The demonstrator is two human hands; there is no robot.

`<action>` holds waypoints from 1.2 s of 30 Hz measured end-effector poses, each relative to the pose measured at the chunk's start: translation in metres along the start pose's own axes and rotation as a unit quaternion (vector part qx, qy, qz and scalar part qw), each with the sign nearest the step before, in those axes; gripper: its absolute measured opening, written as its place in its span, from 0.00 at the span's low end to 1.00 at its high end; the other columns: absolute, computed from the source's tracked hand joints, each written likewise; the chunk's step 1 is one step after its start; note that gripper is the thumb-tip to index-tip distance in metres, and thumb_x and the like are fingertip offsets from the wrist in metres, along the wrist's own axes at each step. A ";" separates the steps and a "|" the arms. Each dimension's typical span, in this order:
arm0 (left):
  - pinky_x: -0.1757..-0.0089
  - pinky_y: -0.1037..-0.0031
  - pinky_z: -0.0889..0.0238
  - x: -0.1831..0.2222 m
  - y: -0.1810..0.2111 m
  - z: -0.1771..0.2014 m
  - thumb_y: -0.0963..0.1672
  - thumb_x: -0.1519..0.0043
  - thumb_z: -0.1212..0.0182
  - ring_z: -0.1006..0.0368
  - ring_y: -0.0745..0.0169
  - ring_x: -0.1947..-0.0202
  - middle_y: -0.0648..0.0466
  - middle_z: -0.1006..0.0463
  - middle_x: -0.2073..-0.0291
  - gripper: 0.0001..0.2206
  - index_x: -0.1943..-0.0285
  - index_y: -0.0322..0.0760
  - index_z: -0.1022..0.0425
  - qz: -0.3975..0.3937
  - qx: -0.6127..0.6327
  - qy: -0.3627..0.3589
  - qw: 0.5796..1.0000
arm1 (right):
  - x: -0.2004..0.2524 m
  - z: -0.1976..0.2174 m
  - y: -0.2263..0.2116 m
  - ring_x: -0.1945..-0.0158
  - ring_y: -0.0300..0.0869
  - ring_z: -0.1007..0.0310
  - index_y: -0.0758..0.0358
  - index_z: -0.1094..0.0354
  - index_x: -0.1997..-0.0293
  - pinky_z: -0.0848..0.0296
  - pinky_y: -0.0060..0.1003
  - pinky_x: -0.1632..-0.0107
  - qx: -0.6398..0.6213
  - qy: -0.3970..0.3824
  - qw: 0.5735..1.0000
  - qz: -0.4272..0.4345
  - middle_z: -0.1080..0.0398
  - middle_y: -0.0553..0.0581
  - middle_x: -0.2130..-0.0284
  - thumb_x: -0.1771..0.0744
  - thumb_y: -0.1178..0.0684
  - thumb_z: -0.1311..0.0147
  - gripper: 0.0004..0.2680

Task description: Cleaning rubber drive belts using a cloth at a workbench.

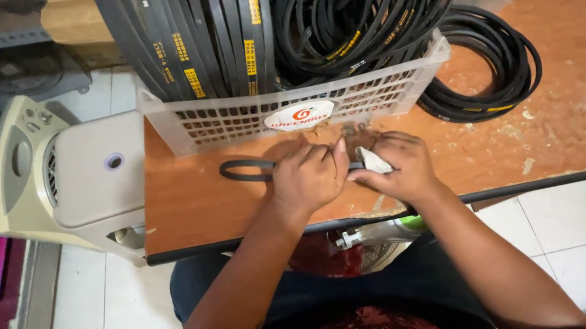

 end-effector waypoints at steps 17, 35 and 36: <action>0.69 0.68 0.31 -0.009 0.006 -0.013 0.49 0.34 0.44 0.25 0.53 0.74 0.51 0.28 0.78 0.15 0.71 0.39 0.25 -0.035 0.063 -0.085 0.994 | 0.040 0.020 0.073 0.77 0.52 0.33 0.60 0.36 0.79 0.34 0.42 0.70 -0.071 -0.024 0.988 -0.133 0.36 0.55 0.84 0.39 0.51 0.31 0.13; 0.46 0.48 0.34 0.001 -0.004 -0.014 0.48 0.38 0.39 0.28 0.28 0.47 0.32 0.29 0.48 0.32 0.29 0.25 0.43 0.187 0.275 -0.105 0.937 | 0.059 0.026 0.084 0.62 0.33 0.28 0.59 0.30 0.55 0.27 0.31 0.54 -0.219 0.165 0.875 -0.398 0.26 0.49 0.66 0.37 0.59 0.31 0.11; 0.43 0.47 0.36 0.005 0.005 -0.021 0.50 0.39 0.37 0.30 0.27 0.44 0.28 0.30 0.44 0.36 0.27 0.20 0.45 0.124 0.296 -0.107 0.941 | 0.067 0.022 0.102 0.62 0.36 0.24 0.62 0.32 0.54 0.25 0.32 0.53 -0.253 0.140 0.883 -0.370 0.25 0.53 0.66 0.37 0.61 0.31 0.12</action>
Point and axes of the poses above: each hand's wrist, its own x-axis away from the middle knuckle, its own z-axis out of the back of the hand, y = z × x, the point moved 5 cm from there along -x, towards the middle knuckle
